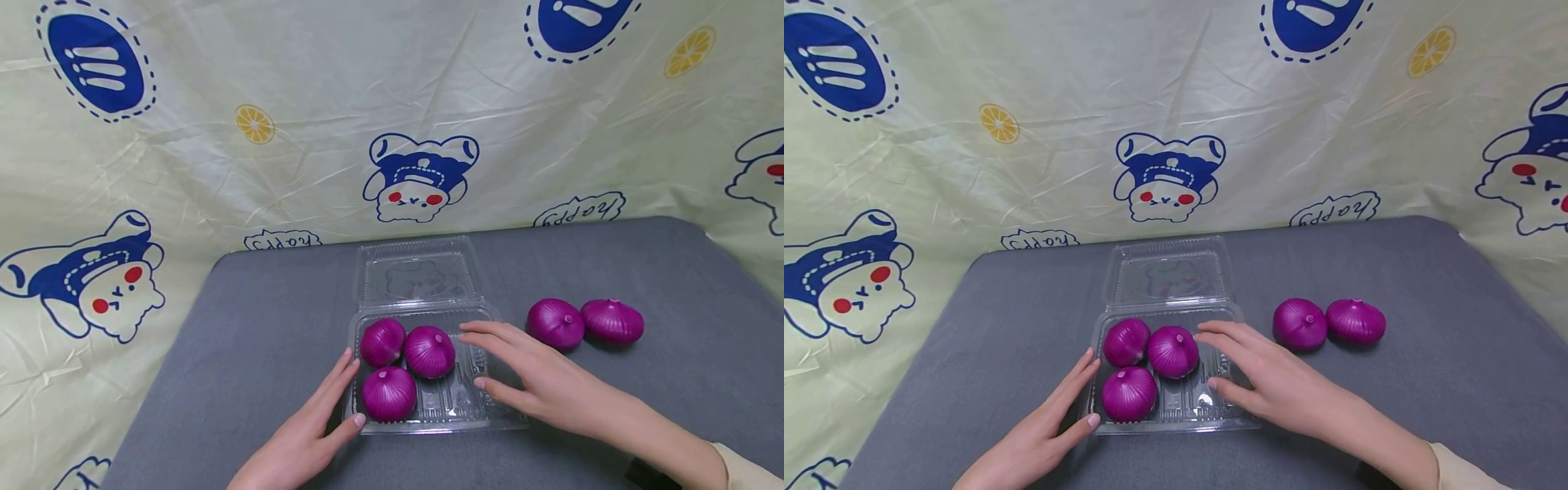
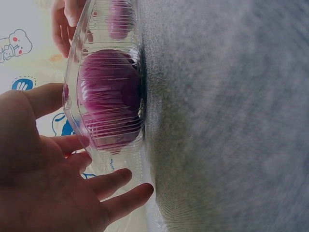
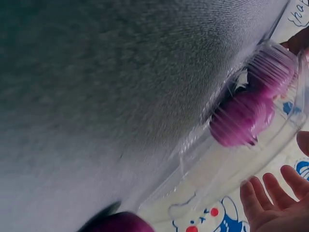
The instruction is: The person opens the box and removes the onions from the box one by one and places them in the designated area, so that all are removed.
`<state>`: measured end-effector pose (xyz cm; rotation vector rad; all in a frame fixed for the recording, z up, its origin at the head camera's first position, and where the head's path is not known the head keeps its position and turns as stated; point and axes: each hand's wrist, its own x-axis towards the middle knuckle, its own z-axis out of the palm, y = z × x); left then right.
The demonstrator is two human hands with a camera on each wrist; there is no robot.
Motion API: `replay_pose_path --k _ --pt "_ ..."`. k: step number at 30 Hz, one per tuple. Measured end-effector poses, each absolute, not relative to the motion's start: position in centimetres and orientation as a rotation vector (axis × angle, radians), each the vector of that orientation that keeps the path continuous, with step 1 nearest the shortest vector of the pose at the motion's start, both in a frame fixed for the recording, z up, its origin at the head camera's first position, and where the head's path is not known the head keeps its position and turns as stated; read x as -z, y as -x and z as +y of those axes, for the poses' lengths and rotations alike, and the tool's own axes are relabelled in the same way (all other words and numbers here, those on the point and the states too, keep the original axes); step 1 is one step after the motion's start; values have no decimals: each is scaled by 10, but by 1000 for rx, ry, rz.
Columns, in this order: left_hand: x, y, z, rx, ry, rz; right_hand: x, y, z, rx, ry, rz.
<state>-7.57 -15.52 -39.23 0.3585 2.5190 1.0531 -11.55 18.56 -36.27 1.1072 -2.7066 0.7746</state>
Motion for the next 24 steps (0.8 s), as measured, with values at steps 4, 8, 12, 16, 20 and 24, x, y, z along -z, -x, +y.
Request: replay_pose_path --k 4,8,12,16,20,24 --pt "394 74 -156 -1051 -433 2584 367 121 178 -808 -1119 -2739" --pt "394 73 -157 -1059 -479 2618 373 129 173 -828 -1158 -2740" --pt "394 72 -157 -1064 -497 2631 378 140 170 -847 -1233 -2719" --pt "394 72 -156 -1063 -496 2626 380 150 168 -871 -1277 -2731" --pt "393 72 -156 -1062 -490 2626 380 158 164 -859 -1282 -2778" --pt "393 72 -156 -1062 -476 2616 382 164 160 -793 -1273 -2814"
